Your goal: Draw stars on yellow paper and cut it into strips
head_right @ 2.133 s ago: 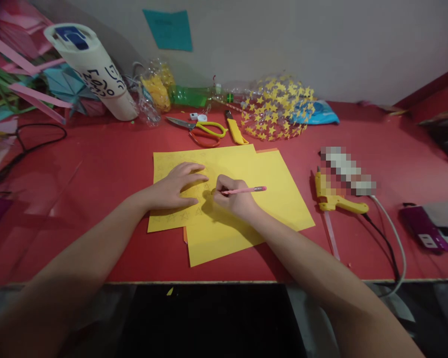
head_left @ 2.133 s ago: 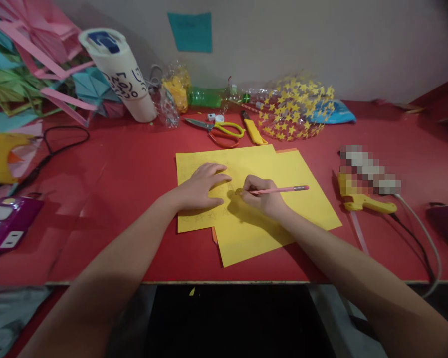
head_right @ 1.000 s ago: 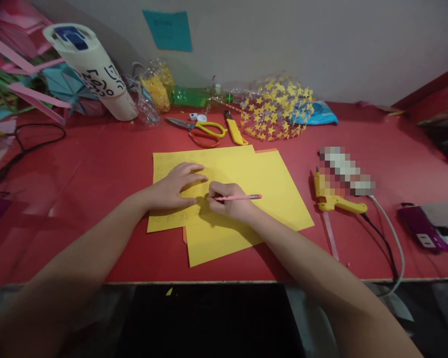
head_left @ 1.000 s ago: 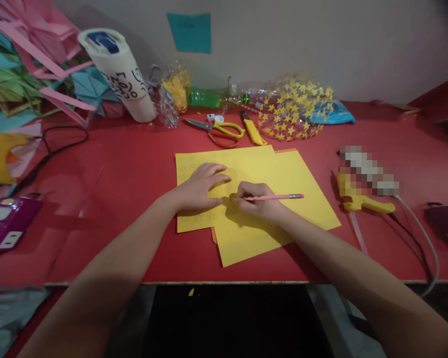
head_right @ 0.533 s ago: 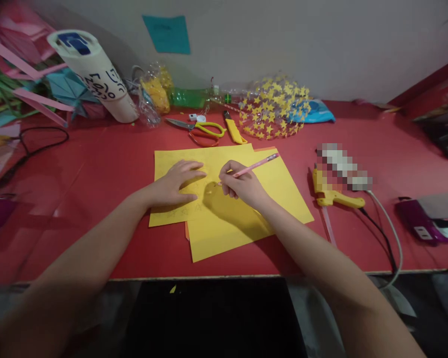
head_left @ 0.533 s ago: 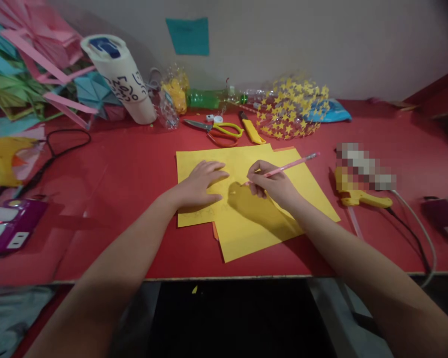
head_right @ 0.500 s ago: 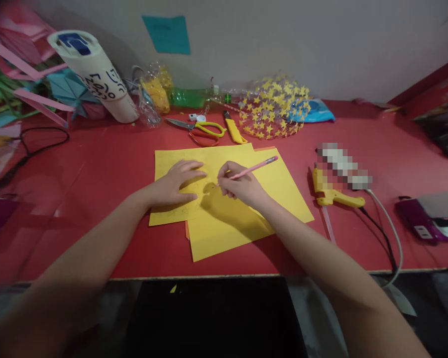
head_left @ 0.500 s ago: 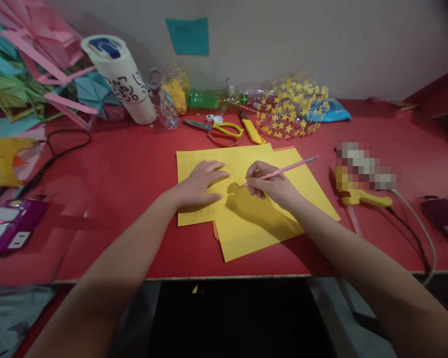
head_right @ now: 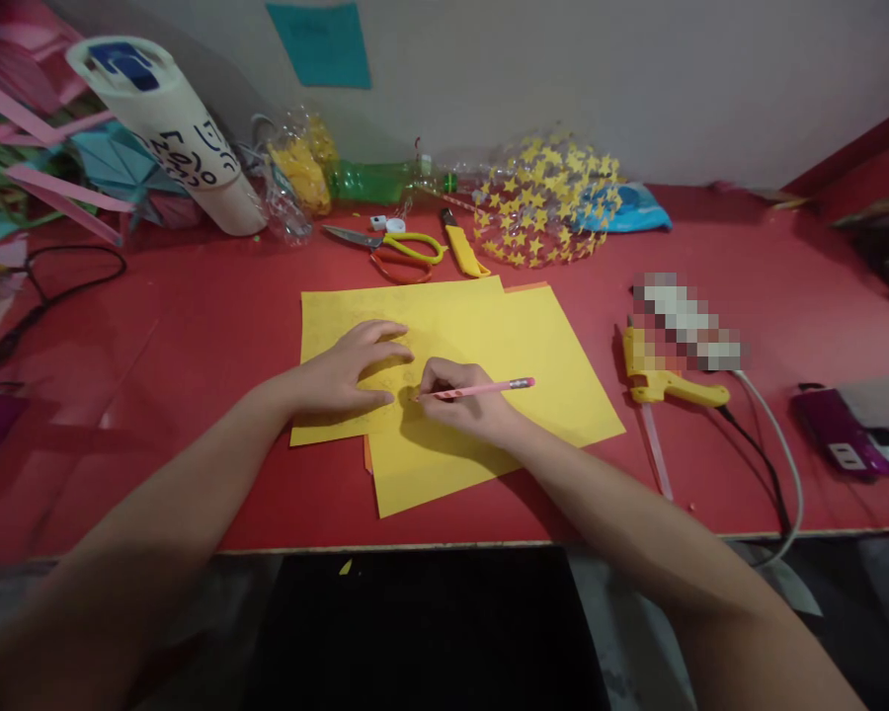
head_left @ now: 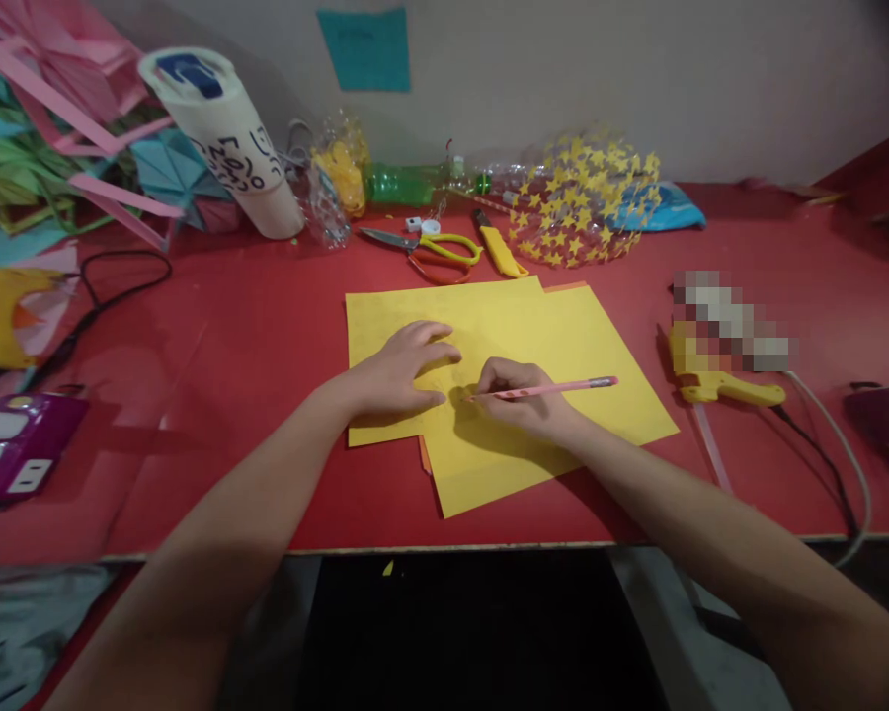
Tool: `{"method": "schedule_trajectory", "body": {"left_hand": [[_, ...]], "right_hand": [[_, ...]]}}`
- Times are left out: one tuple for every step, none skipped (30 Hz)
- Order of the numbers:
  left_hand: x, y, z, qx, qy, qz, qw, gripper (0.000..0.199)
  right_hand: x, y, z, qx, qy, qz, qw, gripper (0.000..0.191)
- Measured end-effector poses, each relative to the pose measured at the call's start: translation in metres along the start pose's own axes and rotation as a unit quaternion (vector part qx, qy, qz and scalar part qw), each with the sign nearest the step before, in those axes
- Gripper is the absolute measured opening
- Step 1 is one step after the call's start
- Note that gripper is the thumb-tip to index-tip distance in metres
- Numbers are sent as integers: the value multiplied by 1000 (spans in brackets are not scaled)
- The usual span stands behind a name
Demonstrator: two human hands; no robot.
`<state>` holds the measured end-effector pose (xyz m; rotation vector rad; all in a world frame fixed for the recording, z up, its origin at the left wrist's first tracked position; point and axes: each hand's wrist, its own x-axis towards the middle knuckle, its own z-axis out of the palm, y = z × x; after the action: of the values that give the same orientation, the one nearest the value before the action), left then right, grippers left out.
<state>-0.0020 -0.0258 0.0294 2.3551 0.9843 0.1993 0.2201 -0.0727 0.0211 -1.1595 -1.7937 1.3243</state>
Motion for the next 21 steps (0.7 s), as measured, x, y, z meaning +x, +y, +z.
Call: {"method": "schedule_trajectory", "body": {"left_hand": [[0,1,0,0,-2,-2,1000,50],[0,1,0,0,-4,-4,1000,49],[0,2,0,0,-6,-6,1000,49],[0,2,-1,0,-7,-6,1000,49],[0,3,-1,0,-8,-6,1000,49],[0,3,-1,1,-8,-4,1000,49],[0,3,-1,2,-6,-3,1000,49],[0,3,0,2,-4,-2,1000,49],[0,2,0,1,-2,-2,1000,48],[0,2,0,0,0,-3,1000,48],[0,1,1,-2,1,-4,1000,48],[0,1,1,-4,2,-5,1000,48],[0,0,2,-4,2,-5,1000,48],[0,0,2,-5,2,-4,1000,48],[0,0,3,-6,2,-5,1000,48],[0,0,3,-7,3,-6,1000,48],[0,0,3,-9,5,-7,1000,48],[0,0,3,-10,7,-8,1000,48],[0,0,3,-10,8,-8,1000,48],[0,-1,3,-11,8,-7,1000,48],[0,-1,4,-11,7,-7,1000,49]], "right_hand": [[0,0,0,-4,-3,-5,1000,12],[0,0,0,-8,-6,-8,1000,11],[0,1,0,-11,-10,-9,1000,11],[0,1,-1,-14,-13,-11,1000,10],[-1,1,-1,-16,-17,-13,1000,10],[-1,1,-2,-18,-20,-16,1000,10],[-1,1,-2,-20,-23,-18,999,11],[-1,1,-3,-20,-25,-20,999,11],[-1,0,-3,-21,-27,-22,999,11],[-1,0,-3,-21,-31,-23,999,12],[-1,0,-3,-22,-34,-25,999,12],[-1,0,-3,-24,-37,-26,999,11],[-1,-1,-2,-25,-38,-25,999,11],[-1,-1,-2,-26,-37,-24,999,12],[-1,0,-2,-27,-33,-21,999,12],[-1,0,-1,-28,-25,-19,999,12],[0,0,0,-28,-18,-19,999,13],[0,0,0,-28,-10,-20,999,13],[0,0,1,-28,-3,-23,999,13],[1,0,1,-27,3,-26,999,12],[1,0,1,-26,7,-28,999,12]]}}
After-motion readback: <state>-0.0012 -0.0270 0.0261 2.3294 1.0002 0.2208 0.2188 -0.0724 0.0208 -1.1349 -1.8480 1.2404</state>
